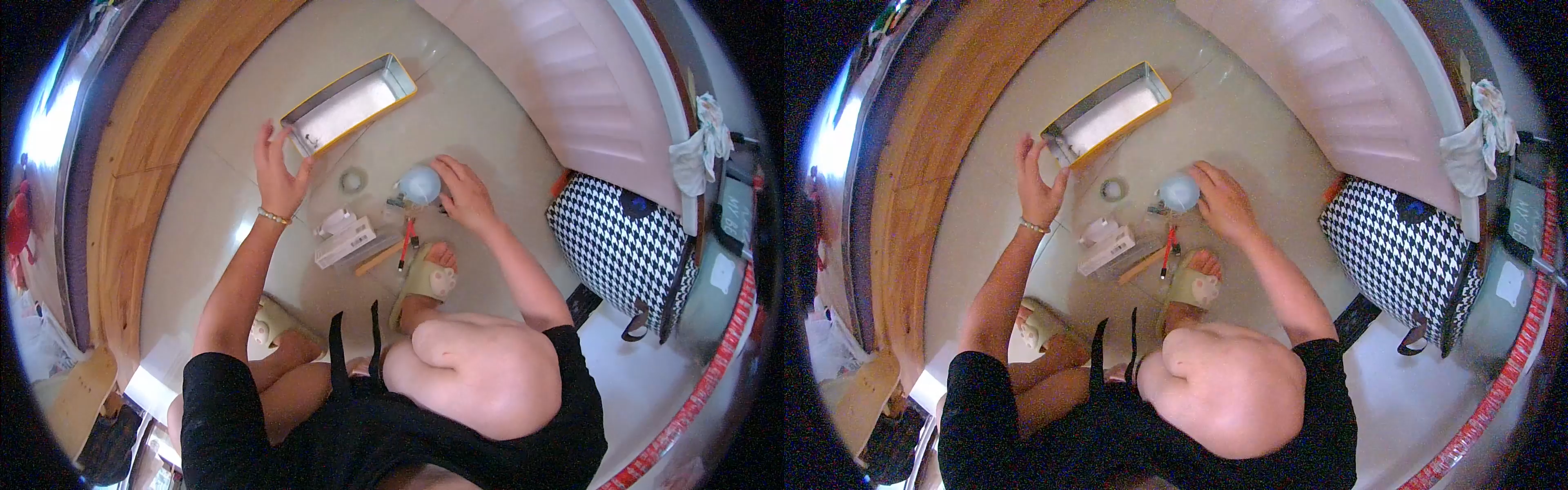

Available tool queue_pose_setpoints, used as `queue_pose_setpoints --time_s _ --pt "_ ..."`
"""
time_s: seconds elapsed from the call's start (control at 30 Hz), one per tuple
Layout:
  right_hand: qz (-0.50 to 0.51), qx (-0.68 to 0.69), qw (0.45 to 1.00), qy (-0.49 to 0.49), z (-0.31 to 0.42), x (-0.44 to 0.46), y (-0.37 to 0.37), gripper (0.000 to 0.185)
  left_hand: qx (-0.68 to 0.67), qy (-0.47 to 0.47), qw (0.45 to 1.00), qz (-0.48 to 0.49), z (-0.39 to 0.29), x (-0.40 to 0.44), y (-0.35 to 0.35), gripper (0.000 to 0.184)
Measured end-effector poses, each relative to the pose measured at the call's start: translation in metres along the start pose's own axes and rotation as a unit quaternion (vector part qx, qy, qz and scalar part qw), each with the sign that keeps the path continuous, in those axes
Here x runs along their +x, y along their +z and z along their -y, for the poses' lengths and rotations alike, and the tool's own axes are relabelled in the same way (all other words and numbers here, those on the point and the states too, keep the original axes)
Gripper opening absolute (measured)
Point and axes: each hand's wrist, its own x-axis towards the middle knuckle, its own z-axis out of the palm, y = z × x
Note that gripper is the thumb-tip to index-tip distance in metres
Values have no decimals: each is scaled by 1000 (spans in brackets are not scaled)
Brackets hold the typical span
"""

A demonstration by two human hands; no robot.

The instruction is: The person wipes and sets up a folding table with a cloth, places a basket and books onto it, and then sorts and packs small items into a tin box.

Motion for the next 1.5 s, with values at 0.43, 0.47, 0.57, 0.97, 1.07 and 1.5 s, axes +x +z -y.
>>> queue_pose_setpoints --time_s 0.43,0.47,0.57,0.97,1.07,1.5 --pt "79 24 997 6 -2 15 16 75 -109 76 969 210 -44 -47 22 27" --pt "66 55 996 39 -3 14 15 74 -112 65 971 202 -45 -46 23 26" --pt "31 216 970 109 -33 3 26 76 -139 17 969 202 -46 -44 24 25" --pt "77 791 568 214 -27 -13 17 50 -229 -58 940 247 -69 -46 38 53" --pt "124 795 555 212 -4 -8 20 47 -207 14 952 223 -98 -32 34 67" --pt "-3 199 980 -8 29 -4 16 32 54 -20 887 457 -19 19 -46 66"
